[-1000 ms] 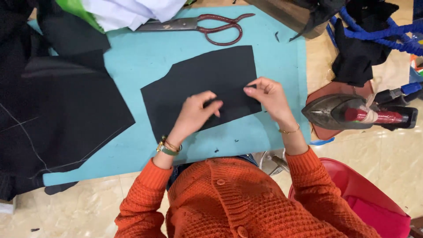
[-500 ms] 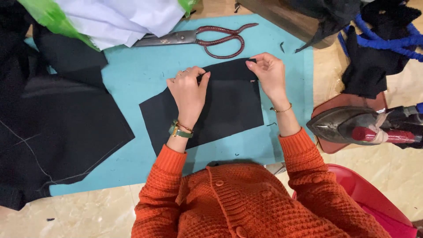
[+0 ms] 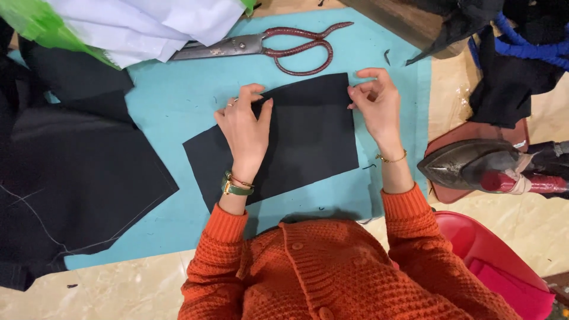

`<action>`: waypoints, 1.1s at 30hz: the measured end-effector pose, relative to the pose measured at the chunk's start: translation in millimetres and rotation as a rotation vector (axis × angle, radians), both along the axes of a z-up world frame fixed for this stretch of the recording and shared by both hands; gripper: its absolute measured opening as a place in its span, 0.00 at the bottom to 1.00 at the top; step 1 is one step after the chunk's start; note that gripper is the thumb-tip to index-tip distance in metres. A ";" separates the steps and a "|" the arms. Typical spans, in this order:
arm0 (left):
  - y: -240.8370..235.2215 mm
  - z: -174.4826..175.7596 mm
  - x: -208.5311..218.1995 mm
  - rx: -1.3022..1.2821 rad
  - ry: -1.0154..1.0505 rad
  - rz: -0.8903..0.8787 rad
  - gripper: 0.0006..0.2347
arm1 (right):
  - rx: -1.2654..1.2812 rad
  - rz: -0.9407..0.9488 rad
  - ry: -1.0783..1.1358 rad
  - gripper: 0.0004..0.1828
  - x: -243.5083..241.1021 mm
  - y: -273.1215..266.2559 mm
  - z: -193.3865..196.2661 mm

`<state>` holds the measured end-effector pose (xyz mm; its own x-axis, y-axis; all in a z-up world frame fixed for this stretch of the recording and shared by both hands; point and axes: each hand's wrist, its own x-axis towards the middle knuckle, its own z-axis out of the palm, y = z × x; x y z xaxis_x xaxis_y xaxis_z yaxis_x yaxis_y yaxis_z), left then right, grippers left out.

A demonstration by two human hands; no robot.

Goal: Cutting out pattern pieces from black fabric using large tailor scissors on a cutting table.

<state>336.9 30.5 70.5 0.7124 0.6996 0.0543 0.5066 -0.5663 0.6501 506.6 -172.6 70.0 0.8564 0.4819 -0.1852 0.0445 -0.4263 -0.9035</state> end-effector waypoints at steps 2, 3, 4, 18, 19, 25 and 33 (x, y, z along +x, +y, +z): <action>-0.1 -1.0 0.3 -0.023 0.002 -0.002 0.11 | 0.008 -0.006 -0.008 0.13 -0.4 -1.8 -0.6; -0.5 -0.3 0.7 -0.024 -0.015 0.004 0.11 | 0.012 -0.001 -0.009 0.12 -0.3 -2.2 -0.3; -0.5 0.4 0.9 -0.025 -0.031 0.010 0.11 | 0.017 0.004 -0.011 0.11 -0.3 -1.9 -0.1; 0.3 0.9 2.3 -0.028 -0.117 0.058 0.13 | 0.038 -0.017 -0.070 0.07 0.9 -5.3 -13.7; 1.2 3.3 1.2 -0.041 -0.121 0.057 0.13 | 0.042 -0.021 -0.062 0.07 0.7 -5.0 -14.1; 0.7 2.9 -2.1 -0.068 -0.154 0.049 0.09 | -0.021 0.033 -0.073 0.08 -1.4 -2.7 1.2; 5.5 1.8 -5.4 -0.150 -0.149 0.044 0.06 | 0.014 0.012 0.036 0.10 2.3 -3.7 12.5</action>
